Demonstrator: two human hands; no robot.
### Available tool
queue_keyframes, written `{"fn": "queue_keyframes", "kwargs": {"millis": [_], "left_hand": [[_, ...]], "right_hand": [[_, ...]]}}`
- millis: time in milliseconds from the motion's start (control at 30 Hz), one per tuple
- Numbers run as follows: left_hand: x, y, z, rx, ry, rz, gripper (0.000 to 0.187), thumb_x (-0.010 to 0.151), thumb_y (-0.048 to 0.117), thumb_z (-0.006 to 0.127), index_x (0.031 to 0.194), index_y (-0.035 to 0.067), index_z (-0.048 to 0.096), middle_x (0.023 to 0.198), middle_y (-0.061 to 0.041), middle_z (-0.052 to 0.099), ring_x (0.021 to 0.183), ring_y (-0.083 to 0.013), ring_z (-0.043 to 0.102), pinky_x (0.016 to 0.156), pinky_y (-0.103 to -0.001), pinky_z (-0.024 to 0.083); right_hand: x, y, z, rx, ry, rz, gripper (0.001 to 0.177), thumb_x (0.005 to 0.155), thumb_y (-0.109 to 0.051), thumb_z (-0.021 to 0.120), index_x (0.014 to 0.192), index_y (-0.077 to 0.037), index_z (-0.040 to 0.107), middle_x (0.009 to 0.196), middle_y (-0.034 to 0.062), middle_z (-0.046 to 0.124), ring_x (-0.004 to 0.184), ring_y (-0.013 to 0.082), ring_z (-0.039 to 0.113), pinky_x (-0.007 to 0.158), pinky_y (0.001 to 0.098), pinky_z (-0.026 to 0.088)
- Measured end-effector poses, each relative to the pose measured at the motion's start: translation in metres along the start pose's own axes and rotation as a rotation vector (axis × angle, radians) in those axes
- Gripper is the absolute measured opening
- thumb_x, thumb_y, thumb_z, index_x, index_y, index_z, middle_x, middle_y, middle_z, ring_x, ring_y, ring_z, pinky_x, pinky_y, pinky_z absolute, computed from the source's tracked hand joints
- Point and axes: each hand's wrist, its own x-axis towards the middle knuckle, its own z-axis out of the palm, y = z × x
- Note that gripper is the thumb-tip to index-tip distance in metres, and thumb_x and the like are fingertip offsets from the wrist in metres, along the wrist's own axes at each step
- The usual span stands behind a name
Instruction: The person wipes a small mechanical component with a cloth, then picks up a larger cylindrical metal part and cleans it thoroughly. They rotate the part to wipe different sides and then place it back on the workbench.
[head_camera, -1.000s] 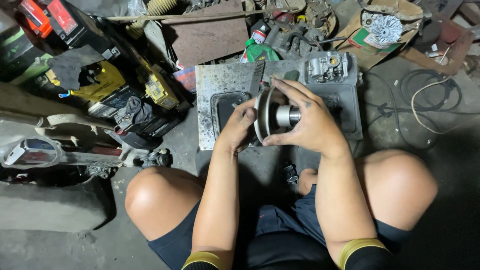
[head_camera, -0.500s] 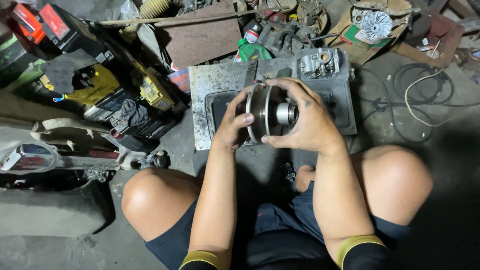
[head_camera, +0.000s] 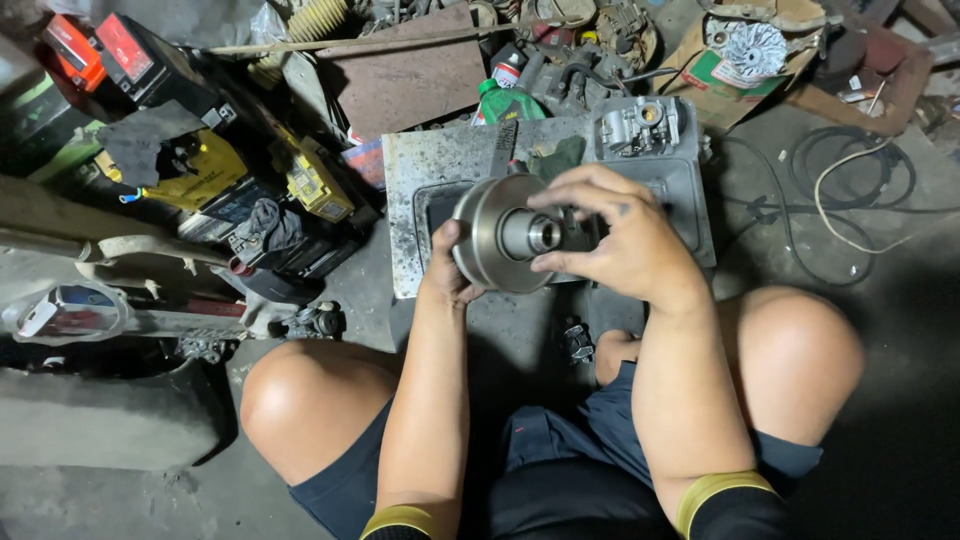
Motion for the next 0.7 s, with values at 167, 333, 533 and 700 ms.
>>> {"fn": "queue_keyframes", "kwargs": {"millis": [167, 333, 533, 700], "left_hand": [[0.000, -0.010, -0.025, -0.046, 0.042, -0.063, 0.082, 0.076, 0.064, 0.074, 0.121, -0.005, 0.065, 0.099, -0.027, 0.071, 0.084, -0.0386, 0.073, 0.076, -0.055, 0.063], [0.001, -0.015, -0.041, -0.029, 0.081, -0.125, 0.087, 0.078, 0.070, 0.071, 0.120, -0.006, 0.064, 0.098, -0.027, 0.072, 0.083, -0.0355, 0.073, 0.075, -0.048, 0.064], [0.009, -0.011, -0.037, 0.029, 0.155, -0.224, 0.101, 0.082, 0.083, 0.057, 0.138, -0.001, 0.059, 0.128, -0.032, 0.064, 0.108, -0.0498, 0.067, 0.089, -0.064, 0.057], [0.000, 0.009, 0.028, 0.056, 0.131, -0.356, 0.105, 0.085, 0.083, 0.049, 0.149, 0.000, 0.042, 0.133, -0.032, 0.058, 0.106, -0.0541, 0.065, 0.076, -0.074, 0.054]], "right_hand": [[-0.001, -0.003, 0.021, -0.064, 0.015, -0.077, 0.055, 0.064, -0.017, 0.096, 0.114, -0.012, 0.075, 0.105, 0.0127, 0.071, 0.088, 0.0329, 0.071, 0.074, 0.0422, 0.060], [-0.005, 0.008, 0.034, -0.118, 0.041, -0.101, 0.047, 0.067, -0.016, 0.094, 0.109, -0.012, 0.076, 0.097, 0.0113, 0.069, 0.086, 0.0331, 0.071, 0.072, 0.0418, 0.059], [-0.004, 0.018, 0.033, -0.178, 0.042, -0.069, 0.046, 0.066, -0.020, 0.094, 0.109, -0.015, 0.077, 0.093, 0.0100, 0.068, 0.085, 0.0330, 0.070, 0.073, 0.0415, 0.057], [-0.002, 0.027, 0.028, -0.228, 0.049, -0.002, 0.044, 0.069, -0.021, 0.091, 0.110, -0.015, 0.076, 0.090, 0.0123, 0.066, 0.086, 0.0353, 0.070, 0.075, 0.0449, 0.055]]}}
